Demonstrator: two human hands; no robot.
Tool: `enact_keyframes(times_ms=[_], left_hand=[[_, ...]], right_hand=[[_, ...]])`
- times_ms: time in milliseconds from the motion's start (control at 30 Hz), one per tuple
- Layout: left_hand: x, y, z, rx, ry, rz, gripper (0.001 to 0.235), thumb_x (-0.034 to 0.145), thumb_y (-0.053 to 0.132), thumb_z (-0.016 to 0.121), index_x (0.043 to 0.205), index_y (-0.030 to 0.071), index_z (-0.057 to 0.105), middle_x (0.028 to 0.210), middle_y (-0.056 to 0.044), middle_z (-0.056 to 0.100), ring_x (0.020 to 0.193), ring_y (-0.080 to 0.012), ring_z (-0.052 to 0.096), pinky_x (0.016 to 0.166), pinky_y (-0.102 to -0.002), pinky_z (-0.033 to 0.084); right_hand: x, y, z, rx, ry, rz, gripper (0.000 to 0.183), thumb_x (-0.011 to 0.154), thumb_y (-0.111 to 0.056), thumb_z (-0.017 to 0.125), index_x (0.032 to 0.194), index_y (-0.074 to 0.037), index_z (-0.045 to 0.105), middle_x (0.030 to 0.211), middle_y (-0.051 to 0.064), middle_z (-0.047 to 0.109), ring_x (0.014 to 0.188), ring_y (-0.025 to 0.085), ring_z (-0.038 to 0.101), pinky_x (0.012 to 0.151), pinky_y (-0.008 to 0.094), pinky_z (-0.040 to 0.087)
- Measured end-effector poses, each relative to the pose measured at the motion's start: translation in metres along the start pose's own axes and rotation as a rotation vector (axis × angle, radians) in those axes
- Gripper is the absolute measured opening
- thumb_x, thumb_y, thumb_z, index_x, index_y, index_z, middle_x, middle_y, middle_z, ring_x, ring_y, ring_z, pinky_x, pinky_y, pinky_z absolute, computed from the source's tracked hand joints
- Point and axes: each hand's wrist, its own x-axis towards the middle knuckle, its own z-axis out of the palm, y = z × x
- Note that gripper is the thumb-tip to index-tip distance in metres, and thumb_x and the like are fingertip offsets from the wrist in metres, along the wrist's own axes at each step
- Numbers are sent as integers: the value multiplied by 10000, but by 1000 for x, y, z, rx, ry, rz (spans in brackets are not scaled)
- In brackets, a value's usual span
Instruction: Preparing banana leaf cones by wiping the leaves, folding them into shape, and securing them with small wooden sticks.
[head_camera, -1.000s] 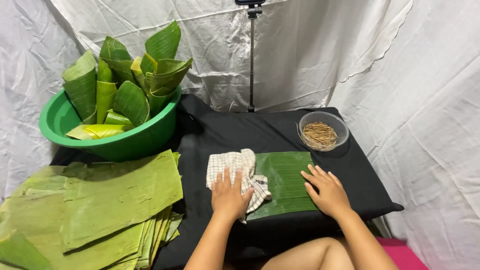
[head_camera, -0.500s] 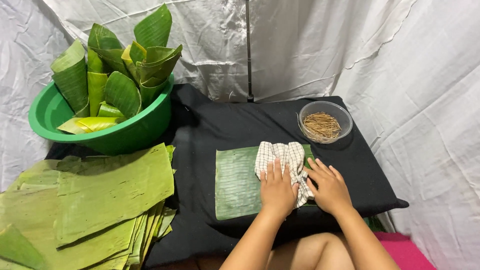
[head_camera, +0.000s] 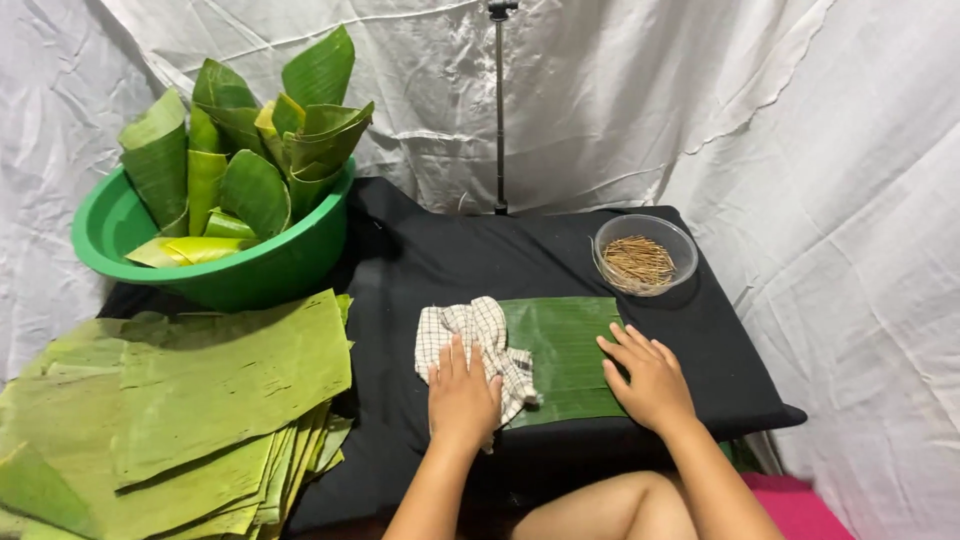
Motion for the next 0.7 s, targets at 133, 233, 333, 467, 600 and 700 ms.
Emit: enact_keyframes(times_ms=[133, 233, 333, 467, 600, 700], left_hand=[[1, 66, -27, -48, -21, 66, 717, 1008, 465, 544, 1559, 29, 405, 1636, -295, 289, 1528, -451, 272, 1201, -617, 228], [6, 114, -18, -56, -20, 159, 702, 1001, 425, 554, 1559, 24, 412, 1625, -297, 317, 1525, -450, 274, 1195, -623, 221], [12, 139, -5, -98, -29, 262, 709, 988, 412, 541, 1561, 17, 406, 1644, -288, 282, 1533, -446, 244, 1200, -616, 181], [10, 130, -5, -122, -7, 296, 696, 994, 408, 512, 1544, -8, 420, 1650, -291, 267, 1532, -450, 232, 1202, -609, 167], [1, 88, -23, -84, 31, 240, 673, 1008, 403, 507, 1534, -10, 438, 1621, -304, 313, 1517, -449, 277, 1183, -614, 207], [-1, 46, -39, -76, 36, 139, 647, 1010, 391, 521, 1522, 0, 462, 1607, -294, 344, 1511, -447, 303, 1172, -601, 256]], right_hand=[[-1, 1, 1, -89, -4, 41, 406, 998, -424, 528, 1388, -393, 639, 1583, -103, 505, 1512, 130, 397, 1254, 435, 275], [1, 5, 5, -91, 6, 34, 405, 991, -433, 538, 1384, -412, 636, 1576, -118, 509, 1511, 117, 393, 1251, 426, 278], [1, 6, 4, -89, 28, 40, 340, 982, -345, 569, 1293, -308, 703, 1567, -97, 529, 1508, 120, 407, 1249, 420, 291], [-1, 0, -1, -84, 30, 32, 325, 989, -335, 546, 1262, -272, 711, 1554, -78, 546, 1503, 132, 418, 1250, 425, 300], [-1, 2, 0, -52, 0, 49, 381, 992, -367, 520, 1341, -360, 674, 1573, -112, 520, 1516, 112, 391, 1258, 426, 272], [-1, -2, -4, -57, -22, 64, 395, 1002, -378, 502, 1366, -379, 657, 1582, -127, 507, 1521, 107, 386, 1264, 422, 263]])
